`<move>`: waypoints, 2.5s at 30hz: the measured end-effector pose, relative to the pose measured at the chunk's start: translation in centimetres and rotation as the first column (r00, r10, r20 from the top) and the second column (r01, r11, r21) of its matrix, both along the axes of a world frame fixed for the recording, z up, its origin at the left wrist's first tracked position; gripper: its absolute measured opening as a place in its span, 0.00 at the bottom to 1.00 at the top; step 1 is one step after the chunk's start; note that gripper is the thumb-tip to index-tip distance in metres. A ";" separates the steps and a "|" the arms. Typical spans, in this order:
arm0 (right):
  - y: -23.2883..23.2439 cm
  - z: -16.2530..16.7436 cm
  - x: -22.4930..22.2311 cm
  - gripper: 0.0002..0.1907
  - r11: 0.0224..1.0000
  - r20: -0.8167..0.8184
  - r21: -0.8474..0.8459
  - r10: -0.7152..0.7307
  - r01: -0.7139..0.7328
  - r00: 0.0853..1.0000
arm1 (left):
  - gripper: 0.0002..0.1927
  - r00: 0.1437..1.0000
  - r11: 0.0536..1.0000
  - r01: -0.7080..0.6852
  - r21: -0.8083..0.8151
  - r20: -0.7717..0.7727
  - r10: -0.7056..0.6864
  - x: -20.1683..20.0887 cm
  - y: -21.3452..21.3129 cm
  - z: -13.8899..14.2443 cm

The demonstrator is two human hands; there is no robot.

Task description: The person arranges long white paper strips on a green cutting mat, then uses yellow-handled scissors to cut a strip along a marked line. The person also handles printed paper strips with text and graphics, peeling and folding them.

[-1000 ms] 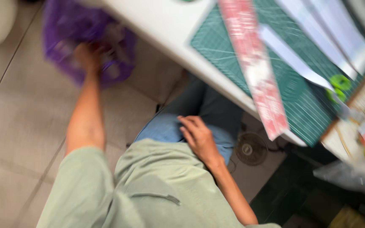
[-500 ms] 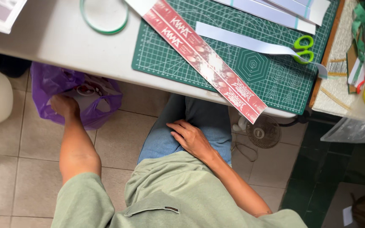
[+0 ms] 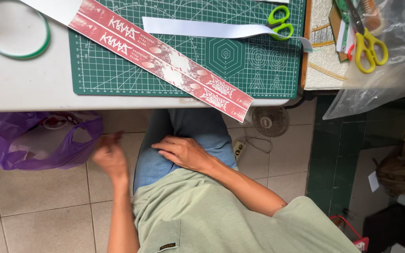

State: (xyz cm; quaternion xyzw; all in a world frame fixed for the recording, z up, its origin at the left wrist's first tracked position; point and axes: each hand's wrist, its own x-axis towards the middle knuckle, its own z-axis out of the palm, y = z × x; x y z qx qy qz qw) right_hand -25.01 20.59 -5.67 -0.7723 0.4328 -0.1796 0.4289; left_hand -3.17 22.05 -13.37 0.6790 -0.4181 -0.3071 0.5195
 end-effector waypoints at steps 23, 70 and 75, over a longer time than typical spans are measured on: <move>-1.2 -6.4 -7.0 0.07 0.882 0.156 -0.204 -0.399 0.424 0.904 | 0.24 0.674 0.671 0.732 -0.115 0.267 -0.689 -12.2 -3.9 0.6; -2.4 20.4 -13.5 0.15 0.827 0.503 -0.427 -0.118 0.365 0.856 | 0.28 0.167 0.403 0.773 -0.490 -0.456 -0.874 -7.2 -8.2 33.6; -2.9 21.8 -16.2 0.19 0.674 0.721 -0.528 0.034 0.517 0.692 | 0.33 0.168 0.465 0.691 -0.554 -0.502 -0.848 -8.1 -6.8 36.2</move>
